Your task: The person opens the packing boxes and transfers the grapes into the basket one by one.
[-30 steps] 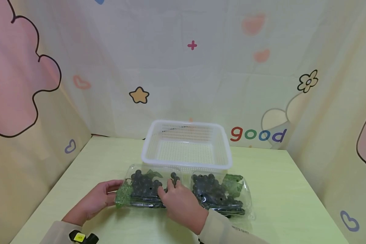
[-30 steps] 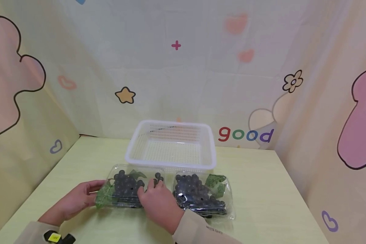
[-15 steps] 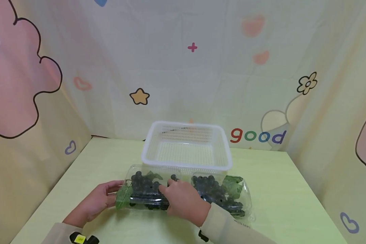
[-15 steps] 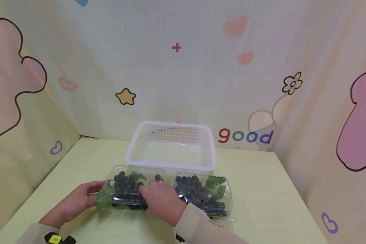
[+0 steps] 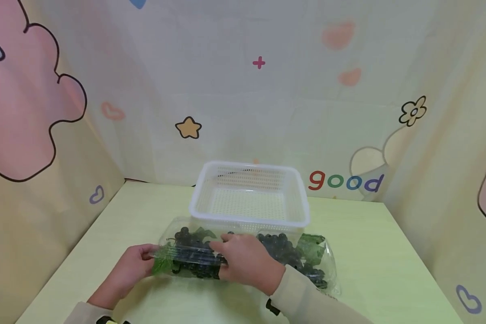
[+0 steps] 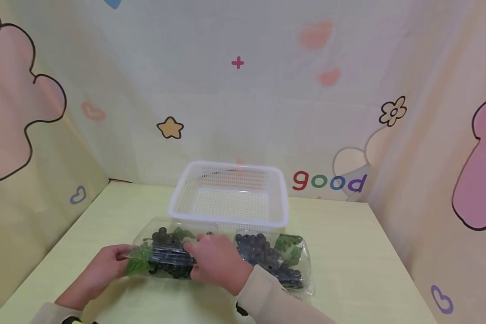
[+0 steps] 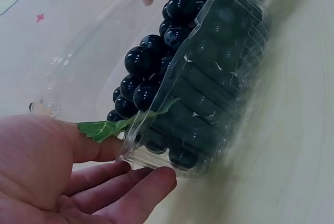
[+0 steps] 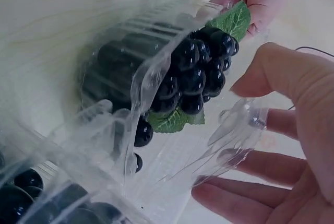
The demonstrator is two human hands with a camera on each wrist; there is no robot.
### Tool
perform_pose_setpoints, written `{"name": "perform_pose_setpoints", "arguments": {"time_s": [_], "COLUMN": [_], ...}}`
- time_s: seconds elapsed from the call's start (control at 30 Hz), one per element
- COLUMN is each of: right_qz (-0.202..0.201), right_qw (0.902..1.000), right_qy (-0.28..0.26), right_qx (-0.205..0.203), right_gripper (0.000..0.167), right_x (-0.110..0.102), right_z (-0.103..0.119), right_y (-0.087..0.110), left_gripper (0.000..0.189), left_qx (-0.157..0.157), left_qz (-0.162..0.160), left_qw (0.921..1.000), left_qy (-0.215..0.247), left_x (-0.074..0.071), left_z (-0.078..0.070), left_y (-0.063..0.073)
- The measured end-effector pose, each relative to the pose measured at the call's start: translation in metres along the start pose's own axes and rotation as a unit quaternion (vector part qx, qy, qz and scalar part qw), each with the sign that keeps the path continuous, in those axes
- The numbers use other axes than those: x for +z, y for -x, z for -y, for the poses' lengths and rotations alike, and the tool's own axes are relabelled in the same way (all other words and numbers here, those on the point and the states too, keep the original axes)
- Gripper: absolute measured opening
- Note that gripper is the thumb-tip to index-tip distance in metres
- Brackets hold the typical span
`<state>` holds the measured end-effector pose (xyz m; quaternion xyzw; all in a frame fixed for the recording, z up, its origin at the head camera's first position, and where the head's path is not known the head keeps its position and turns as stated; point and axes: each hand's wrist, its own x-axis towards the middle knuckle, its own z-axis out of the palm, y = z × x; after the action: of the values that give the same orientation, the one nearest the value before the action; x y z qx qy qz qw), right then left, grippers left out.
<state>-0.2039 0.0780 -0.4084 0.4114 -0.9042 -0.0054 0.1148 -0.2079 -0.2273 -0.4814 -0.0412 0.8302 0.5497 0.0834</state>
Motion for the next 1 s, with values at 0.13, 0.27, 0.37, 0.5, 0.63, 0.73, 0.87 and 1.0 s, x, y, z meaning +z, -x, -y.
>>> {"name": "perform_pose_setpoints", "arguments": {"time_s": [0.13,0.27,0.37,0.5,0.63,0.73,0.87,1.0], "right_qz": [-0.017,-0.029,-0.038,-0.058,-0.079,-0.081,-0.070,-0.068], "right_qw": [0.9992,0.9967,0.9929,0.9861,0.9818,0.9805,0.9756,0.9697], "right_qy": [-0.035,-0.075,-0.112,-0.155,-0.173,-0.179,-0.206,-0.228], "right_qx": [0.002,0.011,0.014,0.012,0.005,0.008,0.031,0.057], "right_gripper": [0.044,0.043,0.039,0.034,0.031,0.031,0.033,0.034], "right_x": [-0.003,-0.007,-0.011,-0.016,-0.018,-0.019,-0.022,-0.025], "right_z": [0.000,0.001,0.001,0.002,0.003,0.006,0.008,0.008], "right_y": [-0.004,-0.013,-0.022,-0.035,-0.049,-0.059,-0.072,-0.082], "left_gripper": [0.047,0.043,0.040,0.037,0.036,0.038,0.039,0.038], "left_qx": [0.010,0.020,0.030,0.043,0.052,0.051,0.053,0.060], "left_qz": [-0.013,-0.011,-0.005,0.007,0.023,0.035,0.041,0.038], "left_qw": [0.9994,0.9982,0.9960,0.9926,0.9897,0.9876,0.9837,0.9778], "left_qy": [-0.030,-0.056,-0.084,-0.114,-0.132,-0.144,-0.166,-0.197], "left_x": [-0.008,-0.020,-0.031,-0.046,-0.060,-0.072,-0.087,-0.098], "left_z": [-0.001,0.000,0.001,0.001,0.005,0.008,0.009,0.007], "left_y": [-0.003,-0.009,-0.013,-0.021,-0.029,-0.037,-0.050,-0.063]}}
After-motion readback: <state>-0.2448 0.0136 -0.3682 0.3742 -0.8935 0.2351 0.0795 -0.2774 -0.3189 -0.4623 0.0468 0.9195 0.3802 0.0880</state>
